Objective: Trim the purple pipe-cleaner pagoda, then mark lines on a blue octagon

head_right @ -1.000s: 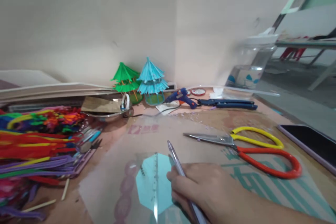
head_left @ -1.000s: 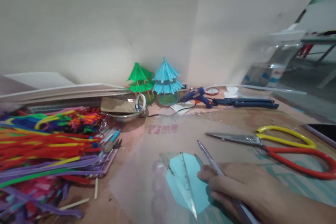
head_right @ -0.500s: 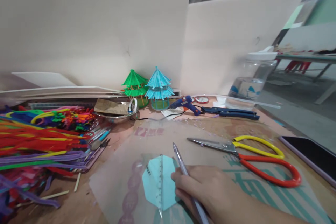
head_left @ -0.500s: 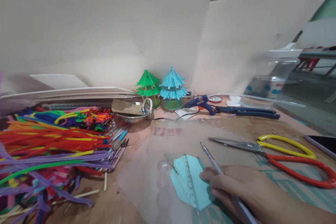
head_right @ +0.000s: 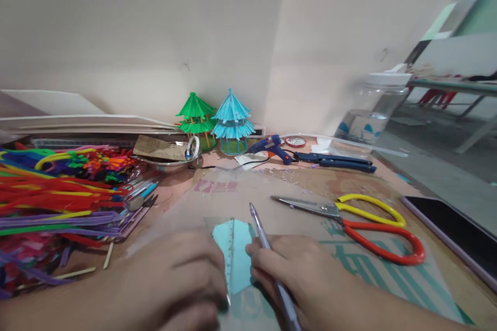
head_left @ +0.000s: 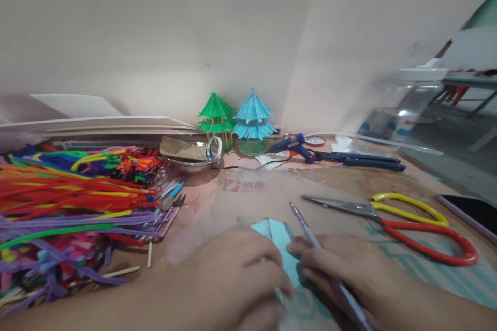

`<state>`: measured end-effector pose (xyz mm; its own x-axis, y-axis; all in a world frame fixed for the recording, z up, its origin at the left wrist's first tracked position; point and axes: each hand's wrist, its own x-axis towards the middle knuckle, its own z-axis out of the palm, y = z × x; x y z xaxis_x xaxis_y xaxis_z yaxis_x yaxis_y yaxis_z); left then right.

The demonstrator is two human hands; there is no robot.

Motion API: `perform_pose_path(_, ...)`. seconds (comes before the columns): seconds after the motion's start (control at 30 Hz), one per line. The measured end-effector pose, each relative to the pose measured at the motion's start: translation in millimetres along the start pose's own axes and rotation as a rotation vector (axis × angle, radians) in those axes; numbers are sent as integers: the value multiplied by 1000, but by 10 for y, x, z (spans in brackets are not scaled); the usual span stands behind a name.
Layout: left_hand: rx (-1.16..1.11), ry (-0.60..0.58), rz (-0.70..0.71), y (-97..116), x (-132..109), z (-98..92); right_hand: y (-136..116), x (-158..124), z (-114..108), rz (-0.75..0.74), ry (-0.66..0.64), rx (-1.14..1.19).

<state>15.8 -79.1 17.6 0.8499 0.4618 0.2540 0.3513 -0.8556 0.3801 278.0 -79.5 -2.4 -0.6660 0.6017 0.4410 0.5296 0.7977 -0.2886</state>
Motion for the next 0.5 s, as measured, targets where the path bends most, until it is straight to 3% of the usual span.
perform_pose_path(0.1, 169, 92, -15, -190, 142, -170, 36, -19, 18, -5, -6, -23)
perform_pose_path(0.2, 289, 135, 2, -333, 114, -142, 50, -28, 10, 4, -26, -53)
perform_pose_path(0.37, 339, 105, 28, -423, 66, -35, 49, -33, -23, -2, -17, -52)
perform_pose_path(0.5, 313, -5, 57, -424, 108, -50, 46, -26, -36, -22, 11, -41)
